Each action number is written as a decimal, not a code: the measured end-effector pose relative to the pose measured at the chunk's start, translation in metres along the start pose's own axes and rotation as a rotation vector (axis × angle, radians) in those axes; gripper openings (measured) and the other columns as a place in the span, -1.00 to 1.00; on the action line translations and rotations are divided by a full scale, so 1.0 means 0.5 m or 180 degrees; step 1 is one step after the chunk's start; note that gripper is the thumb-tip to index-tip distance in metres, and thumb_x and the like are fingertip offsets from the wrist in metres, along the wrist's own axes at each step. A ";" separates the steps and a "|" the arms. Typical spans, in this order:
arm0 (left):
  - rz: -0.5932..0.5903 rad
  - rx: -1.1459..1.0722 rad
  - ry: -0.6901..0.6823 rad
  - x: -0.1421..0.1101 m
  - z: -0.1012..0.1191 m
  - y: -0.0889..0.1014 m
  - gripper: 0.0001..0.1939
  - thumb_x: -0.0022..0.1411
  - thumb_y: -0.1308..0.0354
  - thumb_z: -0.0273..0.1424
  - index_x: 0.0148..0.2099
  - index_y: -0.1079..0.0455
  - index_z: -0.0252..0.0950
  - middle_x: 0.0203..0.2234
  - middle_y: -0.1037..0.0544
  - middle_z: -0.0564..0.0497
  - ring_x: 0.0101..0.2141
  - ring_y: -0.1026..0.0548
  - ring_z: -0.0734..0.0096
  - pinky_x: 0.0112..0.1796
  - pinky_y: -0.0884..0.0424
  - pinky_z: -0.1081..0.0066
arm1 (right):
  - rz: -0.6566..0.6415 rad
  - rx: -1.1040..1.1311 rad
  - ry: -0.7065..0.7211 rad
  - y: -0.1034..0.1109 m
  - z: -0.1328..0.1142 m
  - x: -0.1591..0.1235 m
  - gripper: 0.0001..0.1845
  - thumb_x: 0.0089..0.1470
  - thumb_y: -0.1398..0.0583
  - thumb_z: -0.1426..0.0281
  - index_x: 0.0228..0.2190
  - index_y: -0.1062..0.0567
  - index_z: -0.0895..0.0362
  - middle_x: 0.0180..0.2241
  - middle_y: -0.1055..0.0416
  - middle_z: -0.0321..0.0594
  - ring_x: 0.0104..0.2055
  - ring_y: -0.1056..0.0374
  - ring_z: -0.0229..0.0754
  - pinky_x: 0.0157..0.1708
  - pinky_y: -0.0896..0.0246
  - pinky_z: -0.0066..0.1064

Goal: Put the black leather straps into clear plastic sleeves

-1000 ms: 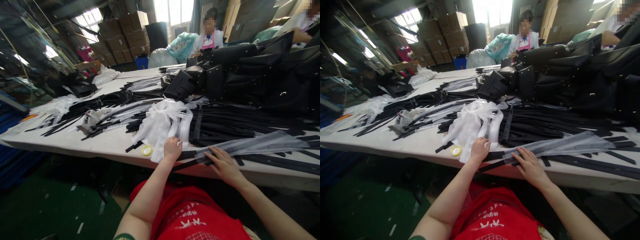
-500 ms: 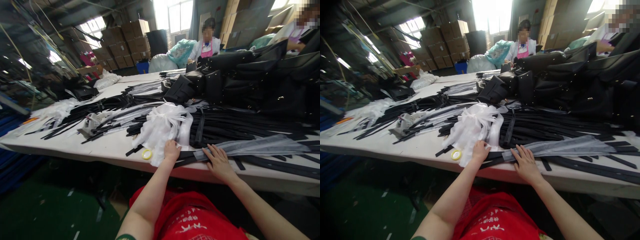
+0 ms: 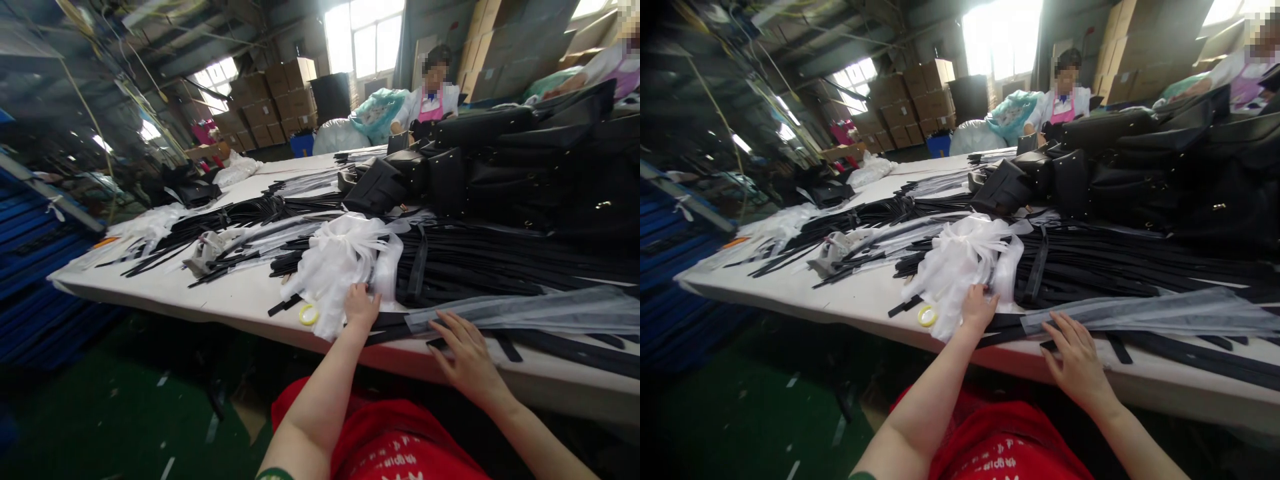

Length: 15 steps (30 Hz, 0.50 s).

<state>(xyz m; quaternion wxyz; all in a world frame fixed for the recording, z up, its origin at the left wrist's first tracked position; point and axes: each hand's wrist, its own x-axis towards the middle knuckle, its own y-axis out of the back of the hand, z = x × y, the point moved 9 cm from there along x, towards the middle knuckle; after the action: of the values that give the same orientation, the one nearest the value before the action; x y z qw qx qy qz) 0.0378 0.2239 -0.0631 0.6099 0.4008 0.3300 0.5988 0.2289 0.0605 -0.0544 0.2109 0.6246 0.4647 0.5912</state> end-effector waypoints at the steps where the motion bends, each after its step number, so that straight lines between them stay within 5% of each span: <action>1: 0.0042 -0.0023 -0.0031 0.002 0.008 0.003 -0.61 0.26 -0.19 -0.16 0.03 -0.38 -0.27 -0.08 -0.47 -0.14 -0.04 -0.46 0.18 -0.02 -0.33 0.30 | 0.0001 0.0052 0.0020 0.002 -0.006 0.001 -0.58 0.14 -0.14 0.32 0.04 -0.42 0.13 0.20 -0.26 -0.03 0.26 -0.13 0.09 0.22 -0.08 -0.01; 9: -0.0275 0.0049 0.0048 0.056 0.040 -0.027 -0.70 0.25 -0.21 -0.21 -0.05 -0.46 -0.26 -0.10 -0.53 -0.14 -0.05 -0.47 0.15 -0.08 -0.36 0.29 | -0.0019 0.0277 0.0002 0.011 -0.025 -0.005 -0.67 0.16 -0.13 0.33 -0.05 -0.48 0.11 0.19 -0.27 -0.07 0.26 -0.14 0.06 0.19 -0.16 -0.02; 15: -0.0119 0.0054 -0.0303 0.044 0.051 0.002 -0.71 0.39 0.02 -0.33 -0.19 -0.53 -0.27 -0.18 -0.57 -0.15 -0.10 -0.48 0.17 -0.09 -0.34 0.30 | -0.0009 0.0370 -0.0081 0.024 -0.012 -0.014 -0.71 0.19 -0.12 0.30 -0.09 -0.50 0.08 0.17 -0.30 -0.08 0.26 -0.16 0.08 0.18 -0.18 0.01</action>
<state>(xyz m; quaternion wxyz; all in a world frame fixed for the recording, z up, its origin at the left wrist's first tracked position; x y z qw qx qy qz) 0.0614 0.2433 -0.0484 0.6325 0.4278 0.3131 0.5647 0.2283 0.0472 -0.0470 0.1811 0.6426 0.4964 0.5549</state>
